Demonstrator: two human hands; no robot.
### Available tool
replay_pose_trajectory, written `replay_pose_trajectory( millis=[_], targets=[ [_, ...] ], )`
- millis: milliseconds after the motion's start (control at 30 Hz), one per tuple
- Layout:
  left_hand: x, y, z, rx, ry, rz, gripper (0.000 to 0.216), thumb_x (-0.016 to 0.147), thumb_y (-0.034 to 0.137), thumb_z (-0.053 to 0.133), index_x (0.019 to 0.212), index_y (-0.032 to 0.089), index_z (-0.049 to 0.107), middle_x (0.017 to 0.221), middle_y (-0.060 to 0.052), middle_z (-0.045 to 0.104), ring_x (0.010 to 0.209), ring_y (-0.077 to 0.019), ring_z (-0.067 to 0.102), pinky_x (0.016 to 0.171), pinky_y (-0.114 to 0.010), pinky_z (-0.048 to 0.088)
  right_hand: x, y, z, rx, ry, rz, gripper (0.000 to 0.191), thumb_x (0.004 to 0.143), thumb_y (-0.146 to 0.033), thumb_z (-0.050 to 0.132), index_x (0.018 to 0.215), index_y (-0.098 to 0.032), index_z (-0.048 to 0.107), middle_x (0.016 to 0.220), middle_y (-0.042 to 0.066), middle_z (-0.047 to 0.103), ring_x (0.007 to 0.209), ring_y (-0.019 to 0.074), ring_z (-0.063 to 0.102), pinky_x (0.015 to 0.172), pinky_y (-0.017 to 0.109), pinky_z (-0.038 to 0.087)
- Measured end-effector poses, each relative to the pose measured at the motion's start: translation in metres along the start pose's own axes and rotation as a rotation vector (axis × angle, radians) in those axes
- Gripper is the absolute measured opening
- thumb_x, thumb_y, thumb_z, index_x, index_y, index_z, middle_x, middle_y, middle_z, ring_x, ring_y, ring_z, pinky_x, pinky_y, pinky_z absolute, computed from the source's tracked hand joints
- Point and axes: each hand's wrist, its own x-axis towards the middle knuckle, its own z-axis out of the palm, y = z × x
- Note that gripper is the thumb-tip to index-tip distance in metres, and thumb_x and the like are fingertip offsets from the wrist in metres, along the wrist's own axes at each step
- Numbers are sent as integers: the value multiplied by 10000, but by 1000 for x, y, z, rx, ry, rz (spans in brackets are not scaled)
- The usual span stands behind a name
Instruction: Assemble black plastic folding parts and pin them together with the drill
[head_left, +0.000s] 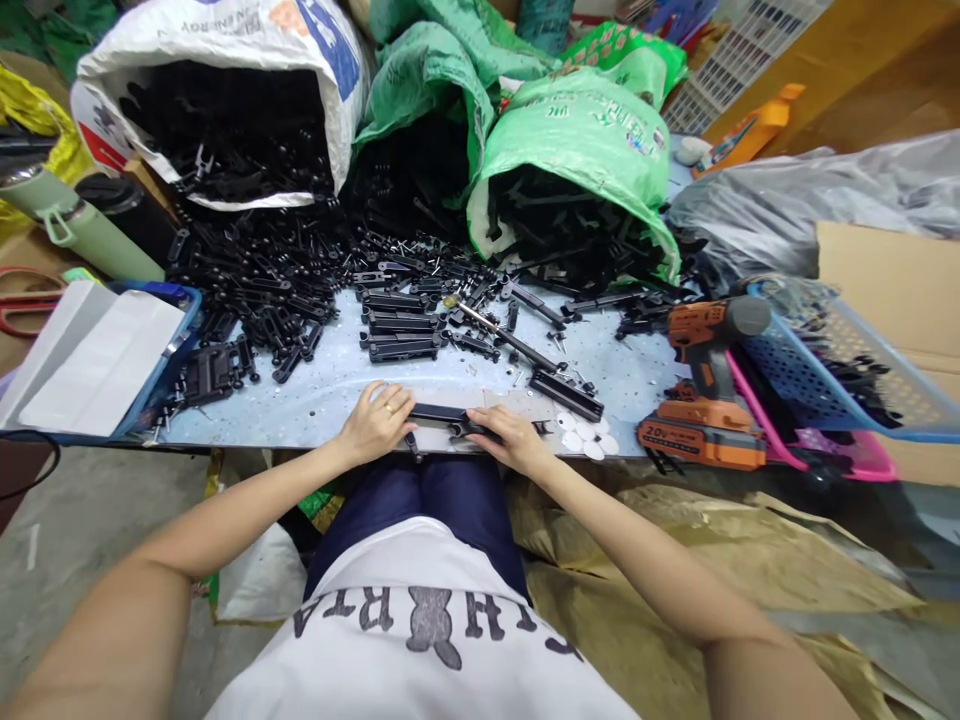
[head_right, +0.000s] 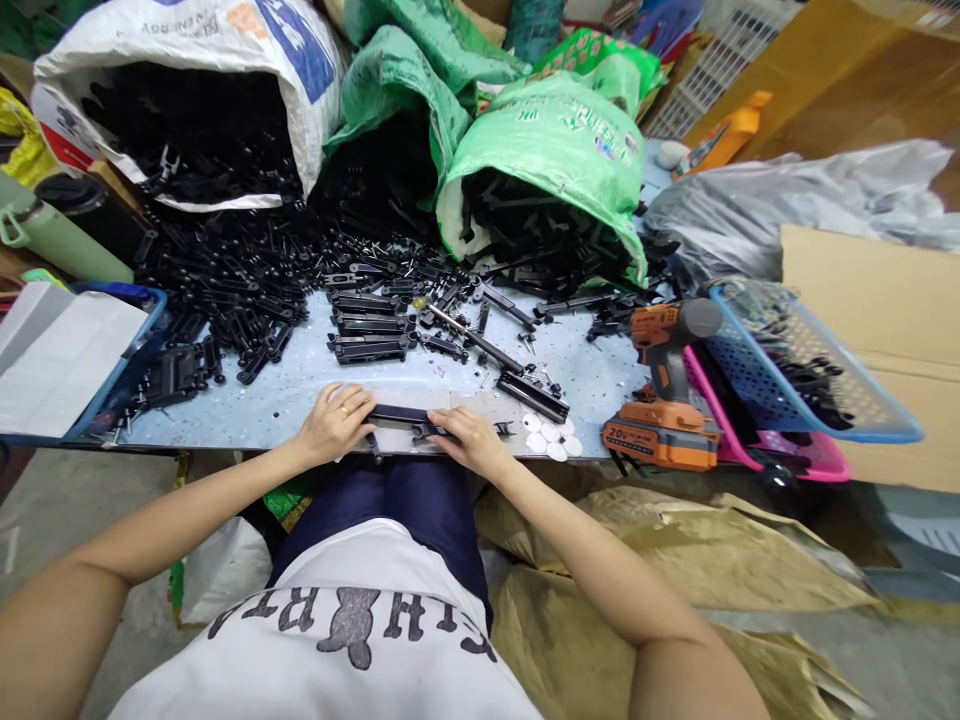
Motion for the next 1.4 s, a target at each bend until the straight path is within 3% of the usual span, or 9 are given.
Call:
replay_pose_trajectory(
  millis=[167,367,467,633,833,967,1067,1233,1400],
  targets=[
    [22,22,9,19,-155,215,517,878,427,464,1263,83,456,1240,-177,537,1127,-267,506,962,-430,358,-5,15,-5,-144,-82,-45,400,886,-433,475,1211,-203,525,1124,118,605,982,204,578,833,362,478],
    [51,20,16,37,-184,10,460,905,461,378,1027,81,607,888,-153,644,835,-242,590,680,-342,437,1,20,-22,-466,-118,94,539,812,-649,427,689,-158,615,653,106,589,667,213,564,607,304,412],
    [52,20,-6,-77,-151,-55,507,925,468,295,711,142,618,681,-107,620,677,-206,575,588,-318,419,6,-2,-39,-320,-100,-31,571,843,-660,335,596,-190,545,570,68,543,556,174,510,528,290,349],
    [18,66,-55,-662,105,19,662,930,488,23,596,201,517,538,-50,534,533,-140,514,532,-289,413,5,-68,-43,380,-65,-294,547,918,-568,169,631,-225,483,505,13,475,489,144,467,505,296,358],
    [0,110,-43,-656,378,-181,833,873,520,-137,852,215,638,728,-92,634,730,-171,595,664,-347,494,33,-105,47,614,552,130,531,853,-615,20,996,-272,399,992,115,529,879,238,572,717,425,476],
    [5,70,-15,-246,360,-95,871,830,636,-96,1205,206,563,907,-102,658,896,-197,599,737,-353,480,76,-71,64,390,552,204,290,915,-405,162,1103,-306,359,1222,95,473,1117,236,489,898,448,421],
    [14,23,3,45,225,-163,788,817,712,149,1258,180,526,920,-121,655,834,-228,599,691,-337,455,97,-21,33,132,461,247,202,868,-373,412,1026,-257,458,1201,94,515,1157,246,444,981,429,351],
    [54,-33,5,225,35,-343,595,874,569,354,1235,124,513,1053,-149,603,982,-269,534,762,-355,431,87,54,-25,-69,540,416,197,851,-341,426,907,-182,529,1019,130,572,1038,255,482,935,460,351],
    [129,-93,-9,245,-182,-405,270,912,281,416,1046,108,573,1127,-160,558,1107,-281,472,877,-388,381,70,41,-15,-19,409,229,187,874,-302,423,863,-191,573,878,98,611,885,209,536,838,385,422]
  ],
)
